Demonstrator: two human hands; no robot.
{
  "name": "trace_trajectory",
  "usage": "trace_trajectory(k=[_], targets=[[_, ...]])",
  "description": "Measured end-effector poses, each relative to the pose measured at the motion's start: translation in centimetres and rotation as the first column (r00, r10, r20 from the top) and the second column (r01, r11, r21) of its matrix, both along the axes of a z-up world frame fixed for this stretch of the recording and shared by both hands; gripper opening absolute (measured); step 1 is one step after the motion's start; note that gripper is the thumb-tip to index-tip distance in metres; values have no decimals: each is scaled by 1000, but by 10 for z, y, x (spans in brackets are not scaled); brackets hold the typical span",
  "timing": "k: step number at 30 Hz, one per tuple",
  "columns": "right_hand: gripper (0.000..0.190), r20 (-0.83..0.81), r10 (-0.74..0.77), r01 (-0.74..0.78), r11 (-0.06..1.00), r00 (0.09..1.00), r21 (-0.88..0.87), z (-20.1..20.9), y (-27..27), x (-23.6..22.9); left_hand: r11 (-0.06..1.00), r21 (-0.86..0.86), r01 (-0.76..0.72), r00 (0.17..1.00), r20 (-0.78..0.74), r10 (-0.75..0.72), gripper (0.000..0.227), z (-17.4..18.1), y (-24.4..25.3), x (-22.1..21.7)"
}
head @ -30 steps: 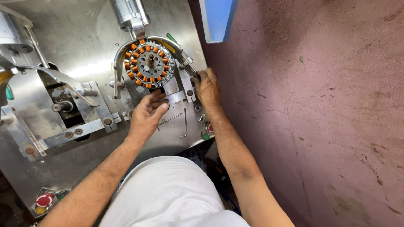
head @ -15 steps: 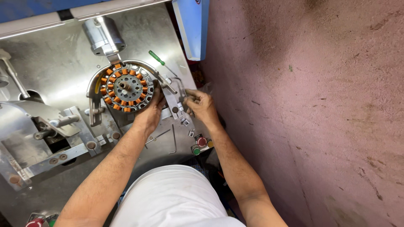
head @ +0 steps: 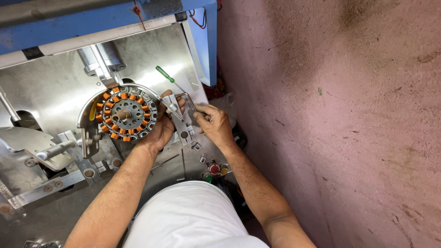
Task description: The person places a motor stator into a winding machine, secures it with clamps, and uses a green-handled tool to adjust the copper windings. They operate the machine's control panel and repeatedly reposition the stator to continue the winding process.
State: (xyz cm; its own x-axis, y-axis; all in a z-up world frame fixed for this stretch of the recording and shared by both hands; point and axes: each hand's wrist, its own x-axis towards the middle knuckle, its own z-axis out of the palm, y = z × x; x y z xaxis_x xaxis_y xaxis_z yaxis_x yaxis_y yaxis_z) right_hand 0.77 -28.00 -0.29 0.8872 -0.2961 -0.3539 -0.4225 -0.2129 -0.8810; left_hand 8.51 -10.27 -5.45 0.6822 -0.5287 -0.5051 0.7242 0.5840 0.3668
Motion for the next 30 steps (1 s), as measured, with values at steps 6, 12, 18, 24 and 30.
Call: trace_trajectory(k=[6, 12, 18, 24, 30], targets=[[30, -71, 28, -37, 992, 997, -118, 14, 5, 8, 1000, 26, 0, 1000, -14, 0, 57, 3, 1, 3], [30, -165, 86, -128, 956, 983, -262, 33, 4, 24, 998, -59, -27, 999, -36, 25, 51, -2, 3, 2], [31, -295, 182, -266, 923, 938, -278, 47, -4, 55, 999, -44, -17, 998, -56, 15, 44, 0, 7, 2], [31, -422, 222, -321, 930, 879, -180, 67, -1, 81, 989, -125, -82, 989, -135, 65, 32, 6, 7, 3], [33, -324, 133, -185, 974, 937, -132, 61, 8, 57, 990, -109, -90, 973, -220, 64, 27, -9, 11, 1]])
